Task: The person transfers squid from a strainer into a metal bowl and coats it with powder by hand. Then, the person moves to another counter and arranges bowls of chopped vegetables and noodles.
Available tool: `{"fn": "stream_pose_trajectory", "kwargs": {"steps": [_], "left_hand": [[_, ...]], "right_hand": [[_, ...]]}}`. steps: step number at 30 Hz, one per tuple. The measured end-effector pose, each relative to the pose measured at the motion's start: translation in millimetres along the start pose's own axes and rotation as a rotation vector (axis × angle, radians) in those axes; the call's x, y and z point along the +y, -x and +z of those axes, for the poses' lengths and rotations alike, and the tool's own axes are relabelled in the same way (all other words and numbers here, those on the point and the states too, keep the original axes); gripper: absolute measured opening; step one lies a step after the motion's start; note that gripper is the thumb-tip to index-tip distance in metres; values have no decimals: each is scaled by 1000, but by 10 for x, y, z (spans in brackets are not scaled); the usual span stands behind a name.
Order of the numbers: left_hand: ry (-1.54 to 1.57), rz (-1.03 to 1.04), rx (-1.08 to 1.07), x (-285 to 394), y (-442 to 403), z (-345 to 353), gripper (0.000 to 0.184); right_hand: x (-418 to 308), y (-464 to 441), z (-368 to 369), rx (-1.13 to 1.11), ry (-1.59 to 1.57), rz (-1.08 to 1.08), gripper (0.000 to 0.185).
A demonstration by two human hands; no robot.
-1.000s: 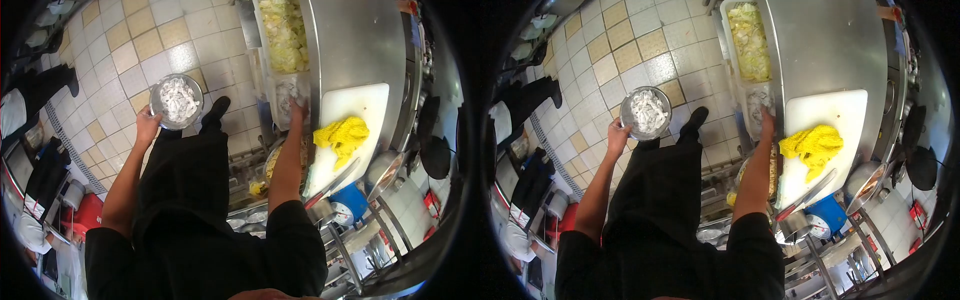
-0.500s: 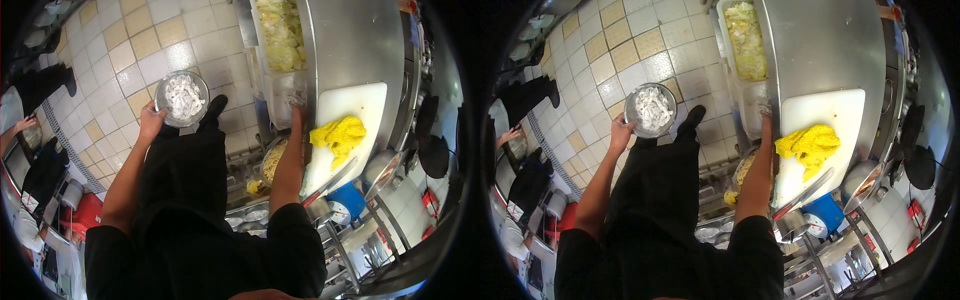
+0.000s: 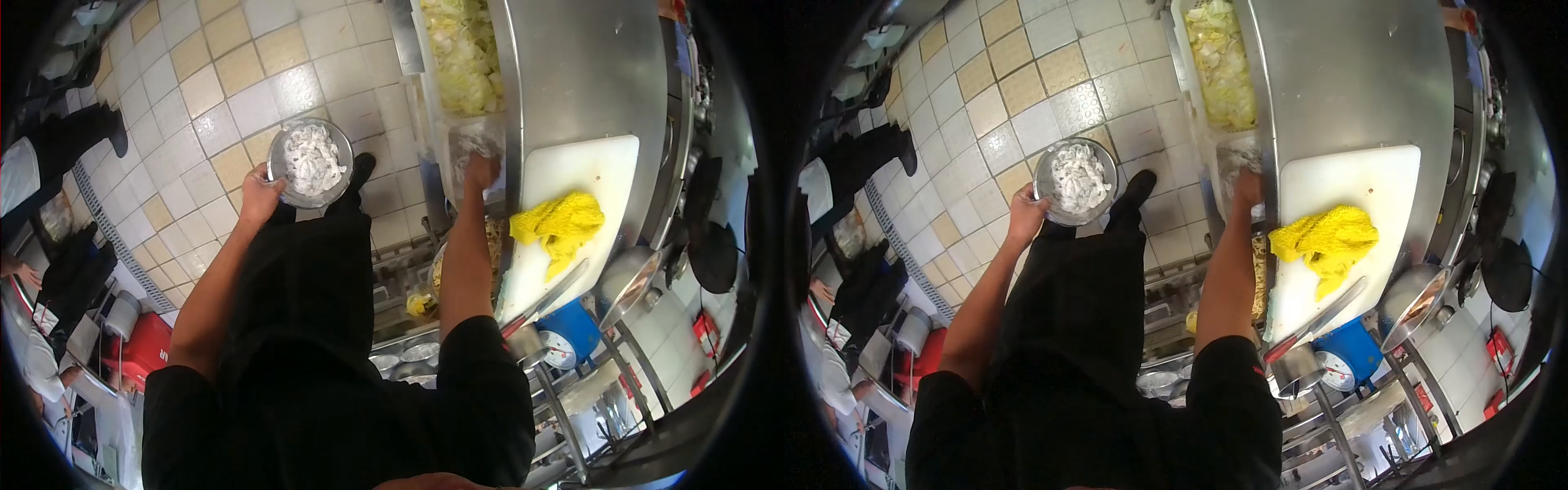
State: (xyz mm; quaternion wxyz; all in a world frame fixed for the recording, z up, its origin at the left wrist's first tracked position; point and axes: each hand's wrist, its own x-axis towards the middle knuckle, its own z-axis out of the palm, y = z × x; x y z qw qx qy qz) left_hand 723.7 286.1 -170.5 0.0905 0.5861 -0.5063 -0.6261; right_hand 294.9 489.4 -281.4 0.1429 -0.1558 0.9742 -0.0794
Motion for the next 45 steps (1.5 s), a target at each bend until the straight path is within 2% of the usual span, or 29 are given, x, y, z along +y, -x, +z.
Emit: {"fn": "stream_pose_trajectory", "kwargs": {"steps": [4,8,13,16,17,19,22,23,26,30,31,35,39,42,45], "left_hand": [[-7,-56,-36,23,-16,62,22],[7,-29,-50,-63,-83,158,22],[-34,-52,-79,-63,-138,187,21],[-102,-25,-83,-107,-175,203,21],[-74,-43,-87,-132,-179,228,21],[-4,-70,-88,-159,-210,304,21],[73,-16,-132,-15,-197,456,22],[90,23,-117,-43,-219,549,22],[-49,-46,-208,74,-269,710,22],[-24,-10,-259,292,-284,1108,22],[68,-5,-248,237,-308,1235,18],[42,-27,-296,68,-461,1508,13],[105,-66,-287,68,-441,1544,12],[140,-97,-287,77,-372,1493,13],[102,-95,-269,18,-336,1415,16]], "right_hand": [[160,253,-355,24,-203,113,67],[-56,469,-618,-11,-241,78,71],[5,93,209,106,-152,-140,77],[-678,127,-76,-70,-3,231,73],[-545,64,53,-54,-94,224,66],[-35,-116,235,-179,-38,101,62],[233,-125,74,-152,-544,363,57],[351,-66,-29,-115,-619,415,57],[597,119,-317,-48,-714,492,56],[652,398,-500,-10,-787,555,56],[648,511,-523,0,-797,573,56],[703,623,-332,46,-782,601,55],[799,187,-34,25,-761,585,55],[738,-60,-110,-25,-782,584,55],[686,108,-308,-20,-833,549,54]]}}
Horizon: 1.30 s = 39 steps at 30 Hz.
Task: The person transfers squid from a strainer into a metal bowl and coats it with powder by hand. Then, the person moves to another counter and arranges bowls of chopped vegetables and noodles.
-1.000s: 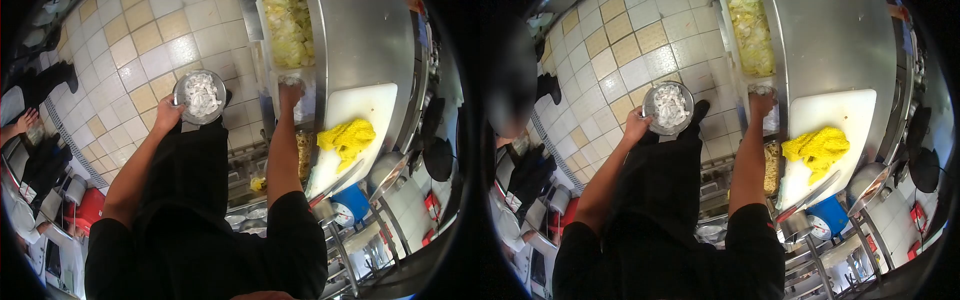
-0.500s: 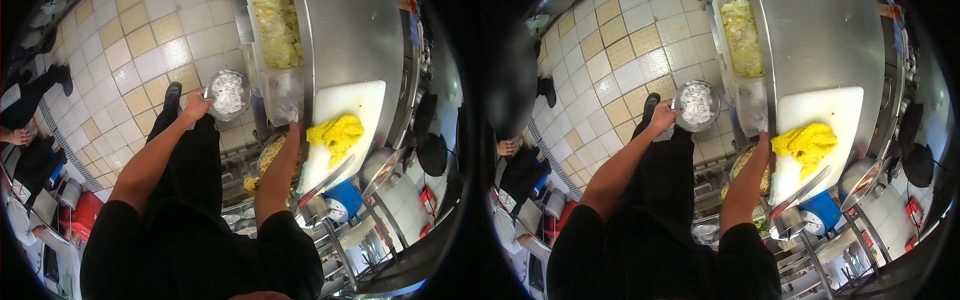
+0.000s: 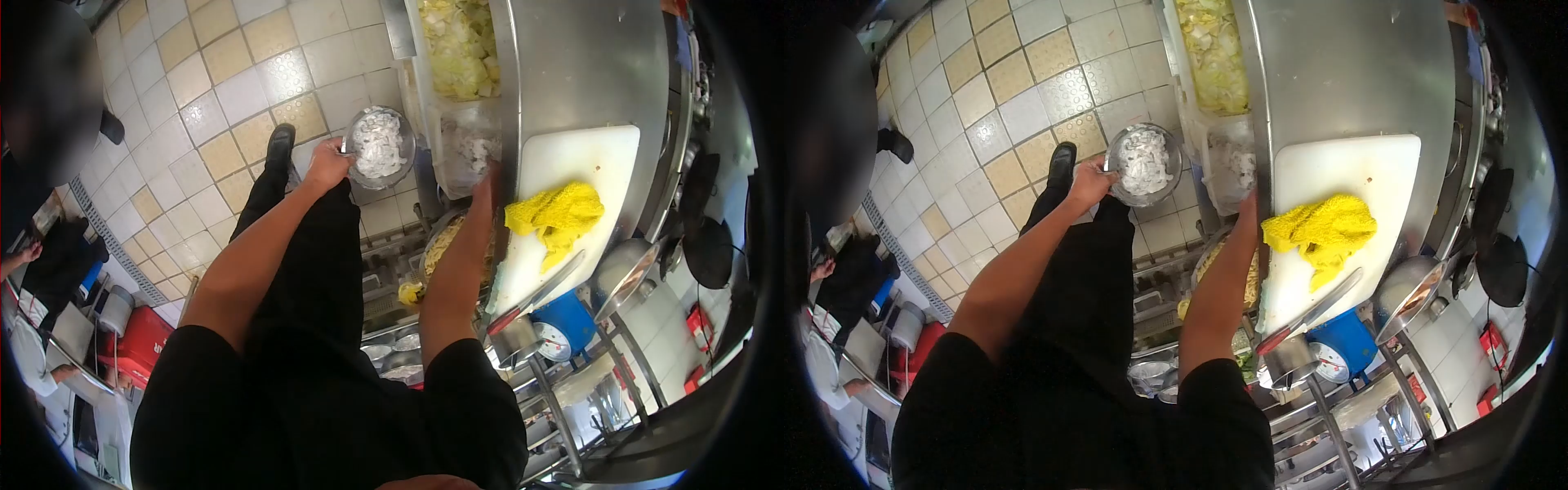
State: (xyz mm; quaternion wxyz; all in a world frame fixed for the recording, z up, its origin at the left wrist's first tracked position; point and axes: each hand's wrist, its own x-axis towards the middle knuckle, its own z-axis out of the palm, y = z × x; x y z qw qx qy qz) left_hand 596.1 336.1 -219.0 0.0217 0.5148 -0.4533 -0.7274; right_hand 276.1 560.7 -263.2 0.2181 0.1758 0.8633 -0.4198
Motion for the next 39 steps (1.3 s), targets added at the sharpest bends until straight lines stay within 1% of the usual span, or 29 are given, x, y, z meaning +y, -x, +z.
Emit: {"fn": "stream_pose_trajectory", "kwargs": {"steps": [4,7,10,12,14,17,20,21,22,24,27,30,33,36,39], "left_hand": [[-65,-9,25,-7,77,-85,17],[-52,-8,19,-6,116,-139,18],[-43,-7,-8,-79,101,-206,19],[-62,-1,-23,-8,160,-240,21],[-72,12,0,30,186,-255,21],[-97,-11,4,39,244,-304,21],[-82,-23,2,-18,229,-317,19],[-70,-28,4,-49,240,-327,19],[-76,-31,5,-36,259,-334,18],[-83,-37,-1,-15,281,-315,16],[-72,12,-19,-120,204,-198,19],[-106,6,-61,-37,191,-19,19],[-44,-17,-75,-135,69,218,21],[-110,9,-77,-292,-95,398,21],[-148,29,-47,-366,-192,489,21]], "right_hand": [[-42,220,5,-7,6,-91,54],[-31,213,86,-41,173,-334,54],[-210,241,197,-302,546,-796,56],[-338,364,343,-375,854,-1001,57],[-456,531,577,-328,1228,-1101,59],[-562,672,715,-306,1094,-932,52],[-196,352,551,-213,1067,-967,54],[-69,236,452,-168,1015,-938,53],[-7,177,313,-136,922,-844,53],[-17,110,49,-48,639,-614,51],[-98,177,-266,-37,51,-199,49],[-269,458,-424,-133,-313,3,47],[-496,847,-387,-241,-570,104,46],[-652,1251,-229,-325,-705,156,44],[-613,1688,4,-341,-796,188,44]]}}
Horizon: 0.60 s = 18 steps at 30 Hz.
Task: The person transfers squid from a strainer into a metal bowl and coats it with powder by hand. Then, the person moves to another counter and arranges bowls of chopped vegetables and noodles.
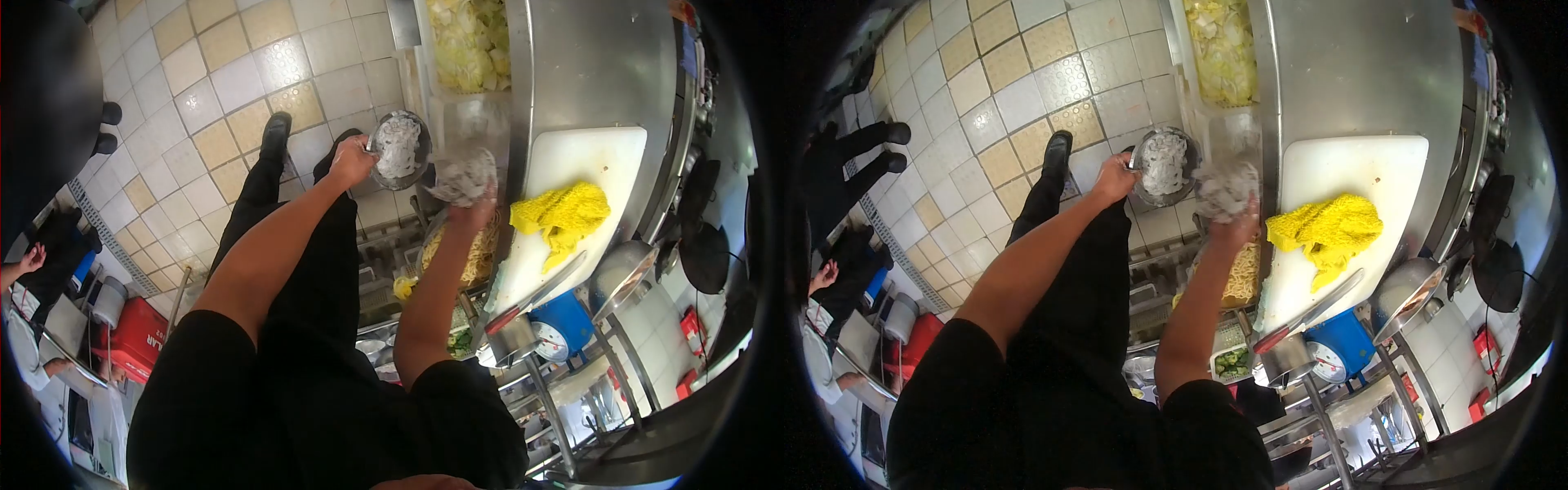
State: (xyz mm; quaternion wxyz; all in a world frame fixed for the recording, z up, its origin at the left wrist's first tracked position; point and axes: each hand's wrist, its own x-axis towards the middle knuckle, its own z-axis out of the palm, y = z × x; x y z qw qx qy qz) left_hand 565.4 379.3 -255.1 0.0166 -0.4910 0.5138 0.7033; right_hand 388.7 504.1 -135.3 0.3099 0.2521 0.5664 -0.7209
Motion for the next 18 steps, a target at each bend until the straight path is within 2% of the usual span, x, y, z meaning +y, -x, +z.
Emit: {"fn": "stream_pose_trajectory", "kwargs": {"steps": [3,5,7,9,11,14,15,18], "left_hand": [[31,14,6,-66,-46,27,22],[26,-15,-5,36,-29,-33,23],[74,68,-3,95,-3,-108,22],[118,132,-31,71,4,-181,21],[144,150,-35,-36,-67,-223,21],[198,158,-38,-63,-97,-273,23],[182,179,-33,-71,-126,-284,24],[152,195,-42,0,-156,-291,26]], "right_hand": [[469,110,-29,48,-73,-53,45],[911,-35,-291,-70,524,-341,46],[1173,-196,-305,-131,1065,-667,49],[1252,-206,-131,-169,1352,-813,57],[1139,-12,325,-260,1431,-738,61],[775,207,619,-537,1574,-528,54],[645,298,640,-555,1646,-605,52],[454,-123,130,-531,1430,-635,50]]}}
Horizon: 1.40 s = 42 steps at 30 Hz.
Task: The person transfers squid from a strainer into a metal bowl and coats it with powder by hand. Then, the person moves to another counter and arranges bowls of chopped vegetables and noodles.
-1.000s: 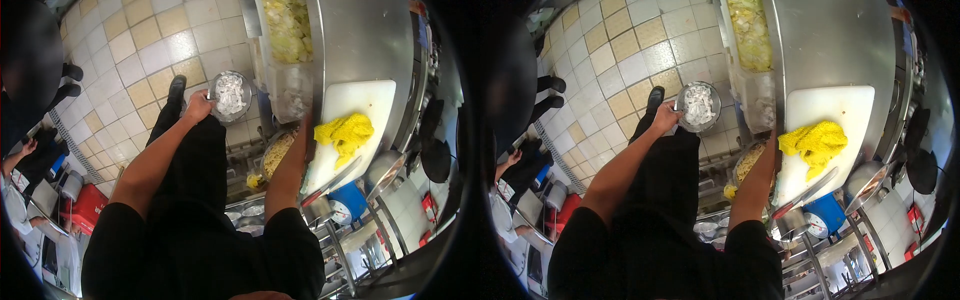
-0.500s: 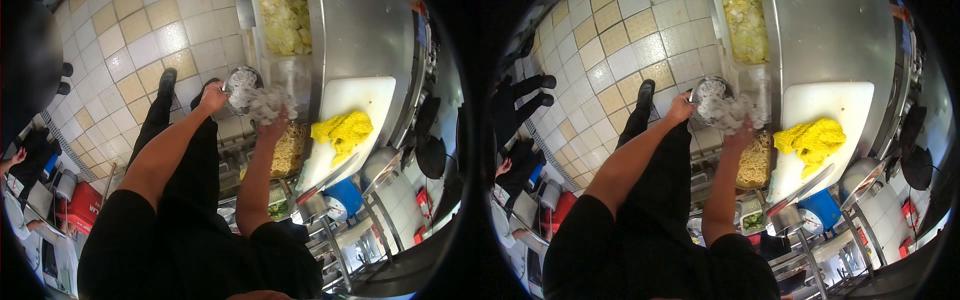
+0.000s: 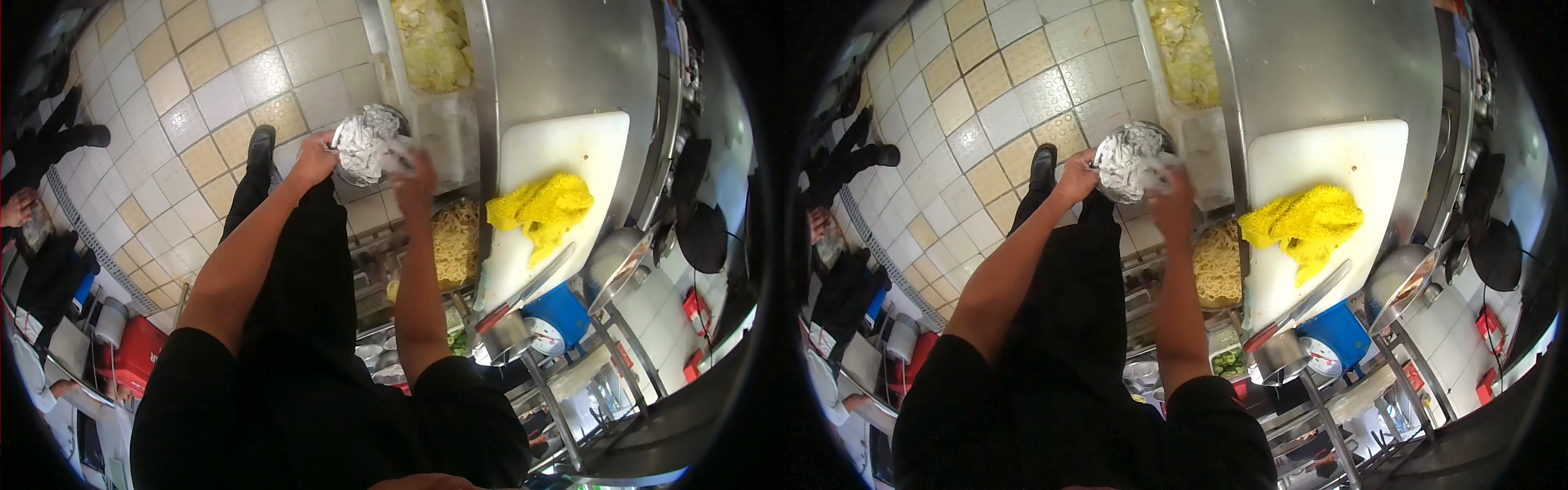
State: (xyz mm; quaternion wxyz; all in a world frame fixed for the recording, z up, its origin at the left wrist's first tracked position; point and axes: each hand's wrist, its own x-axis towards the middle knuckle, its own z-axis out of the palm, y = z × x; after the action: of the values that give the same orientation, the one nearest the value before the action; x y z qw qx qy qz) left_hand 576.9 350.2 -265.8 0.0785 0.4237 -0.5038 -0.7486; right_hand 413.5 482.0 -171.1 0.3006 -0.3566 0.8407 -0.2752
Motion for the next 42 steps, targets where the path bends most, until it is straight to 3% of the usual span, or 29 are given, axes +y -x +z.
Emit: {"fn": "stream_pose_trajectory", "kwargs": {"steps": [4,7,10,13,16,19,22,24,27,29,34,37,39,41,42], "left_hand": [[0,23,-41,32,-52,33,25],[-50,13,-50,102,-49,58,24],[-53,-59,-34,177,-13,26,25],[-66,-6,-27,72,-20,17,28],[-54,12,-19,65,-16,-34,29],[64,-32,-29,1,-4,-44,29],[48,-80,-62,43,3,-166,28],[39,-75,-82,171,39,-241,29],[138,-17,-81,314,67,-268,32],[213,-19,-73,309,78,-341,33],[79,-115,-3,783,310,-562,27],[77,-137,42,988,450,-714,23],[119,-53,64,998,519,-821,24],[-2,-62,87,951,612,-969,25],[-66,-55,104,1027,646,-1039,26]], "right_hand": [[582,-329,-275,307,-205,606,38],[1143,-453,-73,222,-672,488,33],[864,-465,-36,138,-624,432,31],[191,-383,-246,213,-265,588,30],[169,-209,-50,247,-727,424,30],[-8,-184,-81,-107,-131,176,31],[664,-385,-130,233,81,217,35],[355,-584,-332,394,85,270,36],[1064,-883,-97,424,567,163,34],[1402,-843,-81,316,421,238,31],[639,-512,-319,331,153,312,28],[-205,-324,-366,317,-704,355,28],[-926,-223,-447,74,-357,177,34],[-1510,-259,-414,-90,-198,-319,45],[-1648,-226,-327,-50,-97,-330,47]]}}
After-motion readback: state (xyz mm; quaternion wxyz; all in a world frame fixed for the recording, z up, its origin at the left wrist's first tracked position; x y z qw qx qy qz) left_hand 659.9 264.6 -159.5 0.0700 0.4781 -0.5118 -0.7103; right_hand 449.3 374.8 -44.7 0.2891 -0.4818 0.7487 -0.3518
